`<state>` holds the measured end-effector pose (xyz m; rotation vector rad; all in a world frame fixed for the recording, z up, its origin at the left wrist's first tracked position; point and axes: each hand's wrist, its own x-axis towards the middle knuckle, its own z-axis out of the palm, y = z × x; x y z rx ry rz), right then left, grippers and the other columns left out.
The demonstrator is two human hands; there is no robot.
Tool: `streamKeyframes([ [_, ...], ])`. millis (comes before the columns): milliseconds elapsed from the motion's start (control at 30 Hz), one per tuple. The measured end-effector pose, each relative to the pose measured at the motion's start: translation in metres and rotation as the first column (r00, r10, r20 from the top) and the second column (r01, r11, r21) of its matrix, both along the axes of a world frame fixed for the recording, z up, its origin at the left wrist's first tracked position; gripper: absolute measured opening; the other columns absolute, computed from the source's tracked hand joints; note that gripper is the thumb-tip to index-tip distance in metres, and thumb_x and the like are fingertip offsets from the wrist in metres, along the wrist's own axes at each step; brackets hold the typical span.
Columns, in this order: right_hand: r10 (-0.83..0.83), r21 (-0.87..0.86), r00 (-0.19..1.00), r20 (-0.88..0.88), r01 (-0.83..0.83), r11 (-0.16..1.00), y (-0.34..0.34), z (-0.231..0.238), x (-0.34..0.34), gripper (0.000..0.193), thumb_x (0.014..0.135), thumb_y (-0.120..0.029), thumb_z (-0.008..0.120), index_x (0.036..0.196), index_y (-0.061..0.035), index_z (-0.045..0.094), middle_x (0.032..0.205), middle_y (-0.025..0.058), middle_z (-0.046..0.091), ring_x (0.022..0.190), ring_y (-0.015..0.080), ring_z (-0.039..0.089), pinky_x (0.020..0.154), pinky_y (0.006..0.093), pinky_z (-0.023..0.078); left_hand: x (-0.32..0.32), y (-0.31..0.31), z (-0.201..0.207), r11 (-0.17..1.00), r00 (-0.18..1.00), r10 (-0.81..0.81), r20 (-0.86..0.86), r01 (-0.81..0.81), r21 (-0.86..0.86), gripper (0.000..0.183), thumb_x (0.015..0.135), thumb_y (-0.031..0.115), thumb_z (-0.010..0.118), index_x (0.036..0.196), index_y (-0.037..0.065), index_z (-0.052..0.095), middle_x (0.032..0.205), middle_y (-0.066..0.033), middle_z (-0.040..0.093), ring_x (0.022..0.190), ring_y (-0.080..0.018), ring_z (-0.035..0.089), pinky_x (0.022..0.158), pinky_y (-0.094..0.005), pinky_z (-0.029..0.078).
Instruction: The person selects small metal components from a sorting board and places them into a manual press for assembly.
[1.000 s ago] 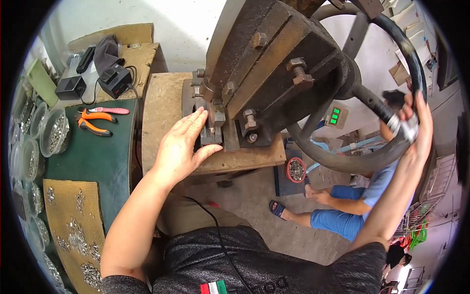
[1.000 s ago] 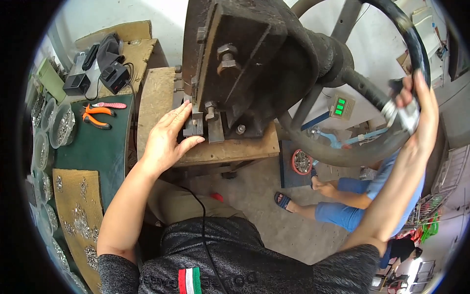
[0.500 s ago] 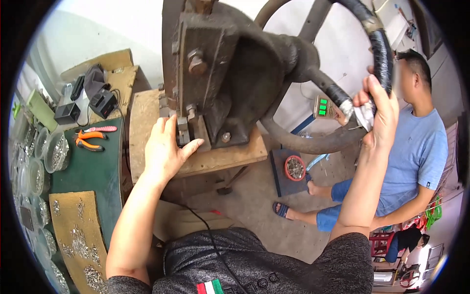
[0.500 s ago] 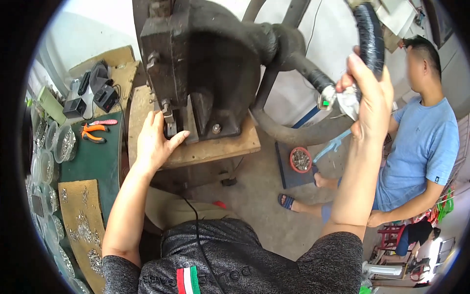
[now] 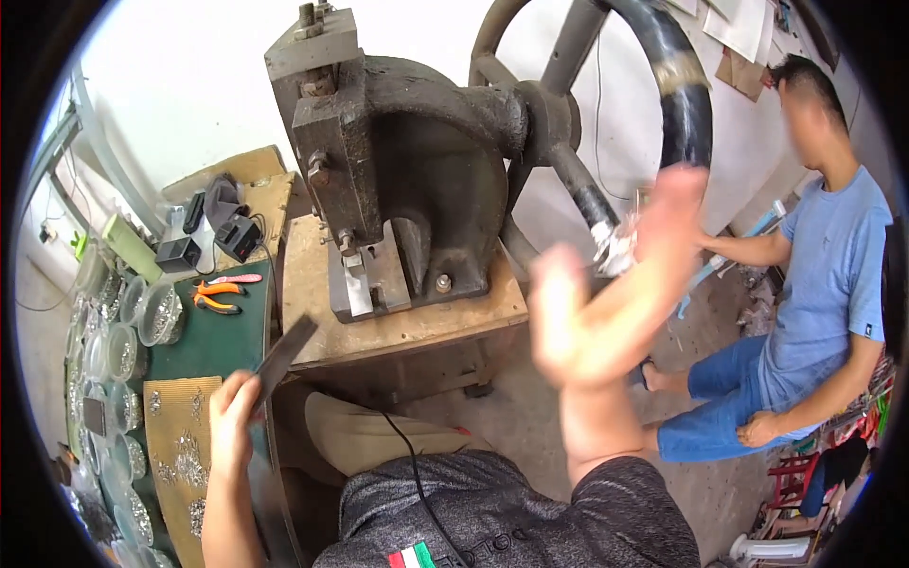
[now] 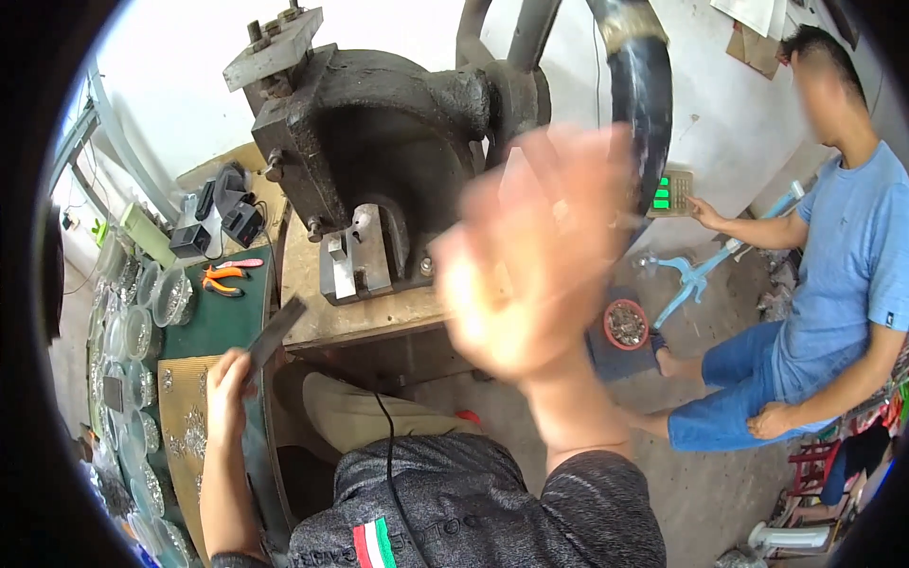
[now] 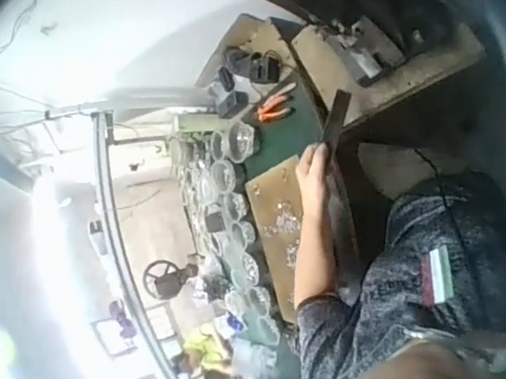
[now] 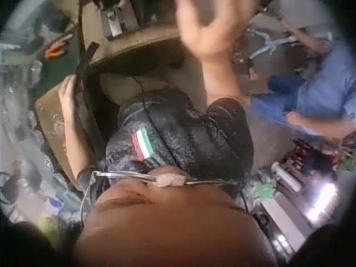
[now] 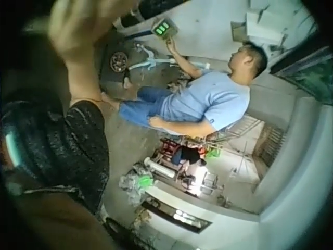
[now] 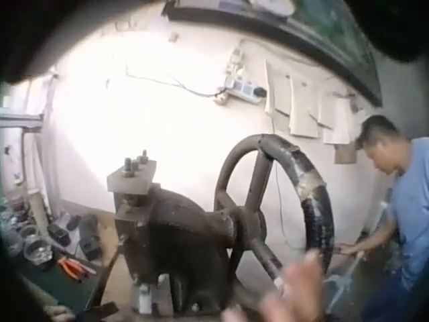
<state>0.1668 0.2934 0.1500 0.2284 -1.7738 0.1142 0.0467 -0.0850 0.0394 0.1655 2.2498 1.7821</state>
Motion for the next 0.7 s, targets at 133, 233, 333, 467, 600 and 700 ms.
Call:
streamKeyframes([
  [133, 0.675, -0.203, 0.704, 0.221, -0.644, 0.738, -0.102, -0.07, -0.052, 0.037, 0.079, -0.017, 0.079, 0.112, -0.0032, 0.071, 0.112, 0.0104, 0.069, 0.099, 0.0241, 0.07, 0.082, 0.0342, 0.06, 0.072, -0.067, -0.009, 0.95, 0.948, 0.289, 0.136, -0.301, 0.079, 0.02, 0.095, 0.028, 0.065, 0.087, 0.011, 0.06, 0.077, 0.0047, 0.052, 0.063, -0.0072, 0.05, 0.053, -0.0254, 0.041],
  [233, 0.746, -0.159, 0.341, 0.572, -0.846, 0.509, -0.178, -0.101, -0.063, 0.056, 0.075, -0.03, 0.079, 0.12, -0.0008, 0.064, 0.11, 0.0081, 0.064, 0.1, 0.0225, 0.063, 0.076, 0.0336, 0.055, 0.126, -0.102, -0.013, 0.908, 0.912, 0.377, 0.162, -0.398, 0.132, 0.028, 0.093, 0.034, 0.064, 0.083, 0.008, 0.061, 0.074, 0.0028, 0.054, 0.061, -0.0098, 0.053, 0.048, -0.0281, 0.041],
  [333, 0.778, -0.179, 0.111, 0.618, -0.944, 0.277, -0.254, -0.129, -0.054, 0.059, 0.076, -0.04, 0.078, 0.117, -0.0009, 0.063, 0.104, 0.0063, 0.064, 0.102, 0.0226, 0.058, 0.081, 0.0362, 0.046, 0.181, -0.128, -0.028, 0.808, 0.822, 0.54, 0.181, -0.567, 0.161, 0.031, 0.097, 0.035, 0.057, 0.091, 0.004, 0.062, 0.072, -0.0024, 0.059, 0.046, -0.011, 0.045, 0.042, -0.0294, 0.04],
  [467, 0.813, -0.192, -0.034, 0.582, -0.977, 0.097, -0.289, -0.143, -0.035, 0.05, 0.077, -0.031, 0.077, 0.114, -0.0006, 0.064, 0.091, 0.0046, 0.064, 0.091, 0.0219, 0.062, 0.075, 0.0356, 0.045, 0.23, -0.087, 0.011, 0.842, 0.851, 0.508, 0.131, -0.523, 0.134, 0.038, 0.094, 0.041, 0.06, 0.084, 0.004, 0.062, 0.071, -0.0026, 0.06, 0.049, -0.0109, 0.048, 0.046, -0.029, 0.041],
  [600, 0.681, -0.409, -0.415, 0.603, -0.894, -0.181, -0.286, -0.126, -0.042, 0.051, 0.082, -0.029, 0.077, 0.122, -0.0006, 0.064, 0.105, 0.0096, 0.07, 0.097, 0.0258, 0.067, 0.083, 0.0393, 0.051, 0.268, -0.084, 0.014, 0.822, 0.839, 0.542, -0.048, -0.541, -0.181, 0.052, 0.091, 0.05, 0.063, 0.091, -0.001, 0.069, 0.074, -0.0059, 0.066, 0.068, -0.0177, 0.063, 0.065, -0.0326, 0.049],
  [700, 0.608, -0.658, -0.649, 0.458, -0.707, -0.259, -0.3, -0.137, -0.039, 0.049, 0.081, -0.023, 0.081, 0.123, -0.0037, 0.066, 0.112, 0.0116, 0.073, 0.106, 0.0277, 0.069, 0.09, 0.0405, 0.054, 0.284, -0.073, -0.002, 0.727, 0.735, 0.62, -0.274, -0.67, -0.153, 0.06, 0.076, 0.049, 0.08, 0.107, 0.0, 0.067, 0.092, -0.0103, 0.07, 0.088, -0.0234, 0.068, 0.077, -0.035, 0.052],
])
